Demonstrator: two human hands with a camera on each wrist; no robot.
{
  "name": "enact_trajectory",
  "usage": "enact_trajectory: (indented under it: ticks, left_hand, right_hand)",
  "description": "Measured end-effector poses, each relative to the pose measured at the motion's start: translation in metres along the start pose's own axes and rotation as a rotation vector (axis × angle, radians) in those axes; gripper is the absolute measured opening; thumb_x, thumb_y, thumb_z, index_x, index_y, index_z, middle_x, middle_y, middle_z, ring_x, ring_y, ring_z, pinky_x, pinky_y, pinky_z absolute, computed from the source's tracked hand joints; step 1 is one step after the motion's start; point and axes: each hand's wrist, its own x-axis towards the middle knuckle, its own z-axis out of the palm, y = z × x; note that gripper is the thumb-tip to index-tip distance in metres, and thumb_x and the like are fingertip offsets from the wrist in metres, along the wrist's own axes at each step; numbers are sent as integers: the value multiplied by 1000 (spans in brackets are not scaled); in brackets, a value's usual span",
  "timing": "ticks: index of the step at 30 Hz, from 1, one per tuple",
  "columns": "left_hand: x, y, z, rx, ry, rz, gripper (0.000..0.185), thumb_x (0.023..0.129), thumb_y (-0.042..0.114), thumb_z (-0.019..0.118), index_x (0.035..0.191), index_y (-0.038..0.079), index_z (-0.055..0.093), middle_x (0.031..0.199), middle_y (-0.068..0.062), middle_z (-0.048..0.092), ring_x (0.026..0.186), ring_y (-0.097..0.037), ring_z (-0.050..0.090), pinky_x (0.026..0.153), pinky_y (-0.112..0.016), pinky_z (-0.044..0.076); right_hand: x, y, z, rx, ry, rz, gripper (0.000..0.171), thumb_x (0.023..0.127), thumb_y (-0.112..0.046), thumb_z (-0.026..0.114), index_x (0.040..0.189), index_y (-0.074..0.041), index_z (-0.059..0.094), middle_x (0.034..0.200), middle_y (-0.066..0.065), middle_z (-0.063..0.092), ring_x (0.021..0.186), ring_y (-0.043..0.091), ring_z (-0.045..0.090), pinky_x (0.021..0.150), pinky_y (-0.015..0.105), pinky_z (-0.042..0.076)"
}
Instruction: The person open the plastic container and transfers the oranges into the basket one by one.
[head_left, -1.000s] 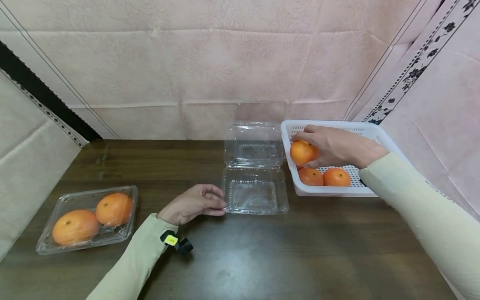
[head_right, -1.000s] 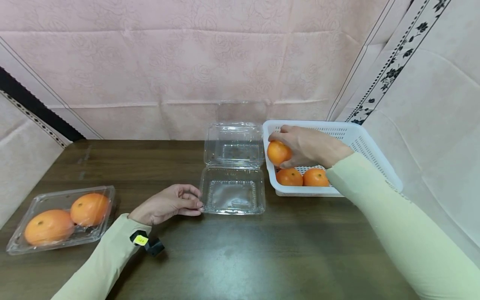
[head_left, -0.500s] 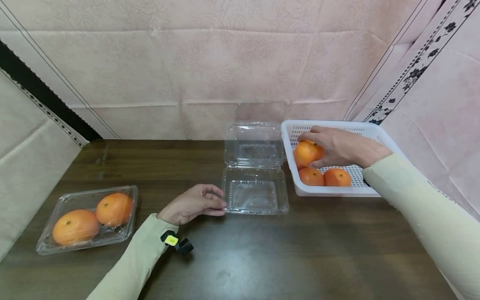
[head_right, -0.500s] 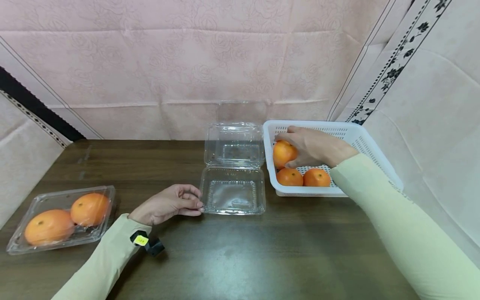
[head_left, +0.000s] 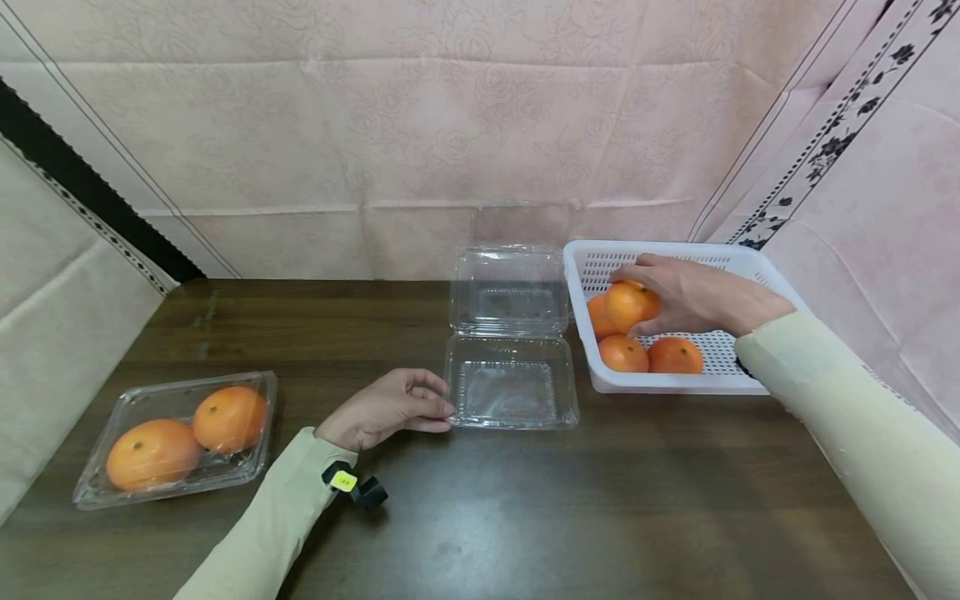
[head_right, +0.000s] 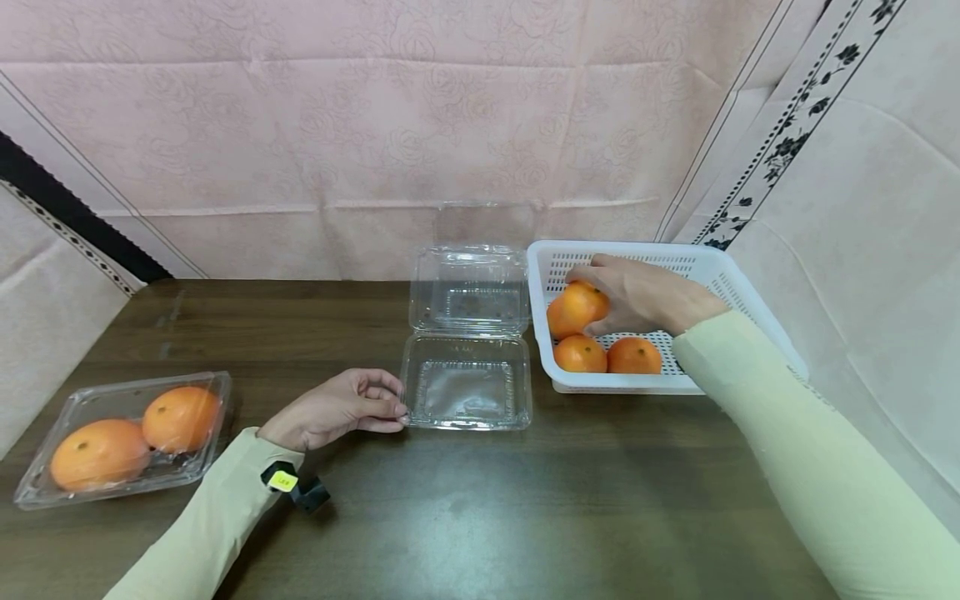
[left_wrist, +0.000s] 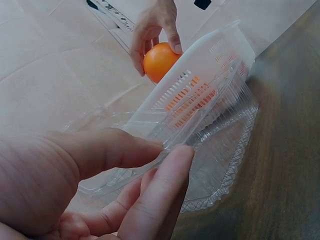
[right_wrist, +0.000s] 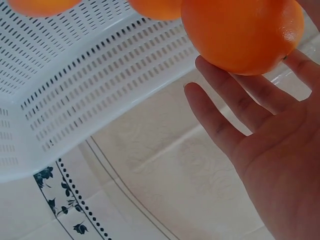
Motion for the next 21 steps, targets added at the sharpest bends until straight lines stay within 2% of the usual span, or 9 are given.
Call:
enact_trajectory:
  ticks: [5, 11, 15, 21]
  left_hand:
    - [0, 0, 0, 0, 4, -6, 44, 94, -6, 64, 131, -16, 42, 94, -11, 72, 91, -19, 74, 91, -38, 63]
    - [0, 0, 0, 0, 8, -11, 45, 94, -6, 65, 132, -15, 42, 94, -10, 72, 91, -19, 74, 92, -39, 63]
    - [0, -1, 0, 0, 9, -4, 46, 94, -6, 65, 132, -16, 42, 94, -10, 72, 92, -20, 74, 92, -39, 63]
    - [1, -2, 0, -12, 11, 2, 44, 94, -7, 64, 131, -16, 43, 94, -10, 71, 92, -20, 73, 93, -39, 62]
  right_hand:
    - [-1, 4, 1, 26, -21, 61, 64, 82, -32, 86, 137, -18, 58, 122, 7, 62, 106, 25, 61, 96, 47, 55]
    - [-2, 11, 3, 40, -25, 80, 61, 82, -34, 85, 136, -18, 60, 120, 6, 63, 107, 24, 60, 96, 45, 54]
    - [-3, 16, 6, 42, -17, 90, 61, 81, -32, 86, 134, -18, 61, 119, 6, 64, 105, 25, 61, 94, 46, 54]
    - [-5, 25, 10, 64, -34, 115, 58, 83, -27, 85, 134, -17, 60, 125, 9, 63, 109, 27, 59, 96, 49, 53]
